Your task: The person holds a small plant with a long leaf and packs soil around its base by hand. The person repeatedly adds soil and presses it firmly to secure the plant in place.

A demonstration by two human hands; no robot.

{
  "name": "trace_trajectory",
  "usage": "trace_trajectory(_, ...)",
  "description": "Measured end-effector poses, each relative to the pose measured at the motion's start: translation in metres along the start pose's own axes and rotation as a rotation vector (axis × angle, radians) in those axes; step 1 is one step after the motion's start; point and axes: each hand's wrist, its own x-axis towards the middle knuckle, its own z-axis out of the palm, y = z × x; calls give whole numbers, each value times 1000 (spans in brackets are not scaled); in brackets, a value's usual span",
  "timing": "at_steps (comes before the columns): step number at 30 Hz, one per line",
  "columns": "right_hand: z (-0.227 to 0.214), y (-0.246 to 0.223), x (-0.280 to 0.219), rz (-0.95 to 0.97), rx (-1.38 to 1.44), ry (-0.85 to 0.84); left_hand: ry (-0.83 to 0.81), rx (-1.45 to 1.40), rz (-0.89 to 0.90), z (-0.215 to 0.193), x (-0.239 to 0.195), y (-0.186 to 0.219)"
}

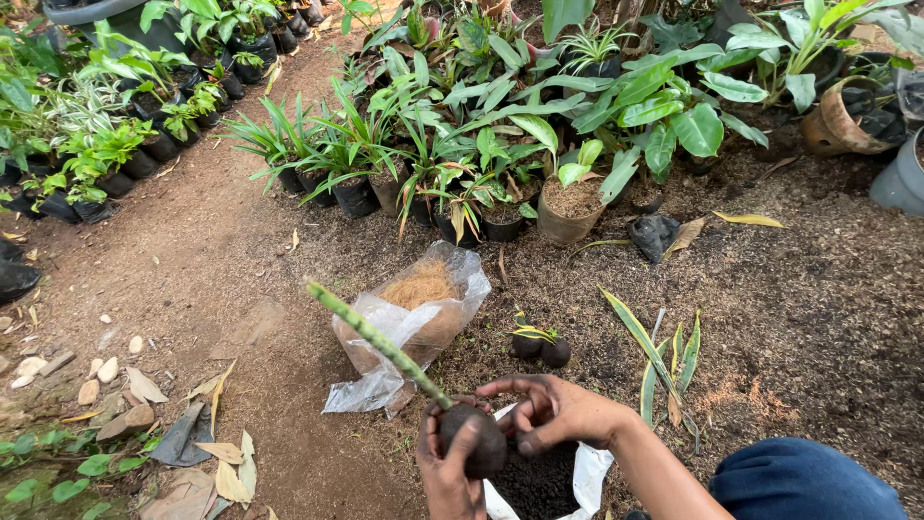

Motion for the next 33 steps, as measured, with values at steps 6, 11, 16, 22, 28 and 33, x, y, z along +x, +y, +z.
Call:
trace_trajectory(6, 8, -7, 6, -3, 56, 295, -214, -379, -27, -5, 5, -10)
trace_trajectory(11, 10, -2, 6, -6, 28, 256, -54, -118, -103, -5, 6, -22)
trace_trajectory(16, 8, 0, 8, 14, -29, 432, -46, 17, 46, -7, 6, -22)
trace_trajectory(22, 12, 15, 10, 310, -1031, 528, -97, 177, 137, -7, 0, -30)
trace_trajectory(28, 15, 33, 13, 122, -1163, 374, -228, 227, 68, -14, 14, -48)
trace_trajectory(33, 14, 30, 20, 202, -787, 704, -186, 330, 204, -18, 16, -50)
